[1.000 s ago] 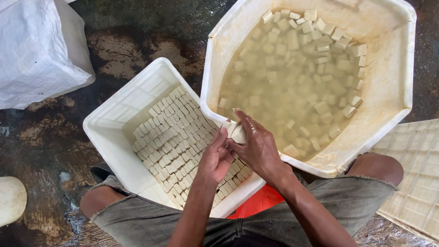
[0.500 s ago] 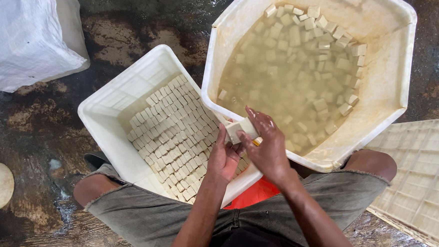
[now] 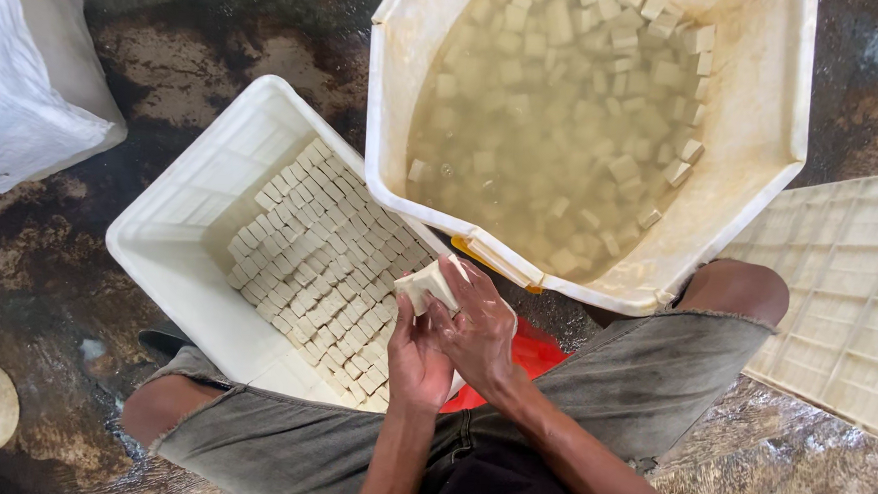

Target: The person sits on the floor between large plastic bins, one filled with water and floating tofu cubes and another holding tofu arranged in rows. They repeatedly pick tofu pieces from the water bin, sometimes gathering a few in the hands, and place and arrange them in neat rows in the other bin.

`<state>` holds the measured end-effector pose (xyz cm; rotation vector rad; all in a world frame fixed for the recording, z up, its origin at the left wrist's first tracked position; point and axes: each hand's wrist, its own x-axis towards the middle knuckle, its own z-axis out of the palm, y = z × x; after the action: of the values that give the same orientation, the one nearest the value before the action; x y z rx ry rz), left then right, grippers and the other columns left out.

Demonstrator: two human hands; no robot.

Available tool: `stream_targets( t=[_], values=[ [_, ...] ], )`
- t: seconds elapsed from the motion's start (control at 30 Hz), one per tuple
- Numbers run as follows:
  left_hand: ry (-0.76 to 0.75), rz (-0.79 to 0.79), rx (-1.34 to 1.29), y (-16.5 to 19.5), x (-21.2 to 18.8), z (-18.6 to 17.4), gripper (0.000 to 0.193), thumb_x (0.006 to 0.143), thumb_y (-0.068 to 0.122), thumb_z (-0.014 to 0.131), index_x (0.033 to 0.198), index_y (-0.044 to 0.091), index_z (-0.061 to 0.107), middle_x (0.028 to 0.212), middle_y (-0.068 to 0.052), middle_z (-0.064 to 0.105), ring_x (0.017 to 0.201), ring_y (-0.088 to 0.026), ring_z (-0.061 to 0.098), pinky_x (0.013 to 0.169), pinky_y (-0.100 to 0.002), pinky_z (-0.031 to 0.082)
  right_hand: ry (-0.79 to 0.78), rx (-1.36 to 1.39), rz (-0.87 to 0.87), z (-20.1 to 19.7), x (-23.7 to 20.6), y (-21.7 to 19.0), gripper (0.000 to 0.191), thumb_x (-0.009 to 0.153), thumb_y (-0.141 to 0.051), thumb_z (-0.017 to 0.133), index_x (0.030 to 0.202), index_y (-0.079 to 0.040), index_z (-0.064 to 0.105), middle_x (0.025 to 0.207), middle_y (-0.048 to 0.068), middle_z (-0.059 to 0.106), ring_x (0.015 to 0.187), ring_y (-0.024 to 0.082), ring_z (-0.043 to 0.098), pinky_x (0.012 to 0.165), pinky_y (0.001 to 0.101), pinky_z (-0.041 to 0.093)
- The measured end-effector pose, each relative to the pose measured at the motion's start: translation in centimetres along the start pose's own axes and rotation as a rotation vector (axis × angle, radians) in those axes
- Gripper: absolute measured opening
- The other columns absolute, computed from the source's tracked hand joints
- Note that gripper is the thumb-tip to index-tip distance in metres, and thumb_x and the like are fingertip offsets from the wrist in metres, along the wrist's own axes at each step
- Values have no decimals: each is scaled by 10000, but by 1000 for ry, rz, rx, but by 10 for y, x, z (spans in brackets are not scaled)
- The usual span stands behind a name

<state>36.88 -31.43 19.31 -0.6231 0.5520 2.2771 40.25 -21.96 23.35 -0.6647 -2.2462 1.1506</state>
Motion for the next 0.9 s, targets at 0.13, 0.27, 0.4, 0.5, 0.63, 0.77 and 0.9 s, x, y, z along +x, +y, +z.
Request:
stream_targets(
  t=[0.13, 0.27, 0.4, 0.5, 0.63, 0.77, 0.9],
  values=[
    [67, -14, 4, -8, 8, 3, 510, 1055, 406, 461, 1501, 159, 468, 1413, -28, 573, 1284, -210, 565, 1095, -438, 457, 5, 87, 57, 14, 3, 3, 612, 855, -133, 840, 1413, -55, 602, 1325, 234, 660, 1163, 338, 717, 897, 381, 621],
    [56, 103, 108, -14, 17, 17, 556, 1090, 449, 429, 1522, 100, 440, 1381, -40, 560, 1289, -208, 540, 1142, -474, 445, -6, 307, 179, 16, 28, 21, 692, 811, -120, 841, 1441, -53, 561, 1281, 216, 663, 1136, 288, 677, 919, 372, 587],
    [39, 282, 835, 4, 58, 27, 558, 1048, 422, 420, 1522, 128, 432, 1542, 26, 477, 1431, -133, 432, 1167, -345, 326, -130, 620, 723, 11, 84, 84, 665, 830, -26, 804, 1454, -65, 579, 1194, 125, 704, 1069, 195, 688, 904, 321, 611],
    [221, 581, 1149, 45, 138, 34, 456, 1048, 285, 541, 1410, 9, 542, 1424, -130, 562, 1321, -256, 557, 1121, -421, 445, -39, 904, 839, 37, 135, 154, 684, 832, 25, 720, 1466, -55, 474, 1217, 103, 652, 1070, 212, 696, 890, 357, 644],
    [308, 995, 1590, 75, 244, 43, 443, 1049, 233, 560, 1398, -39, 533, 1394, -207, 566, 1279, -329, 557, 1076, -471, 439, -132, 738, 861, 120, 182, 234, 757, 791, 19, 754, 1482, -69, 457, 1181, 92, 636, 1009, 193, 660, 812, 354, 602],
    [376, 1125, 1910, 70, 298, 41, 375, 1091, 218, 525, 1380, -19, 553, 1328, -209, 626, 1215, -376, 590, 1031, -505, 426, 12, 624, 700, 206, 210, 274, 688, 864, -31, 764, 1479, -28, 455, 1226, 123, 644, 1062, 208, 646, 875, 322, 583],
    [415, 1086, 1882, 63, 310, 32, 335, 1115, 225, 486, 1347, -3, 565, 1276, -200, 666, 1184, -362, 612, 982, -502, 435, 61, 288, 606, 257, 222, 288, 708, 844, -65, 773, 1477, -12, 459, 1334, 178, 591, 1152, 268, 605, 949, 373, 538]
  ],
)
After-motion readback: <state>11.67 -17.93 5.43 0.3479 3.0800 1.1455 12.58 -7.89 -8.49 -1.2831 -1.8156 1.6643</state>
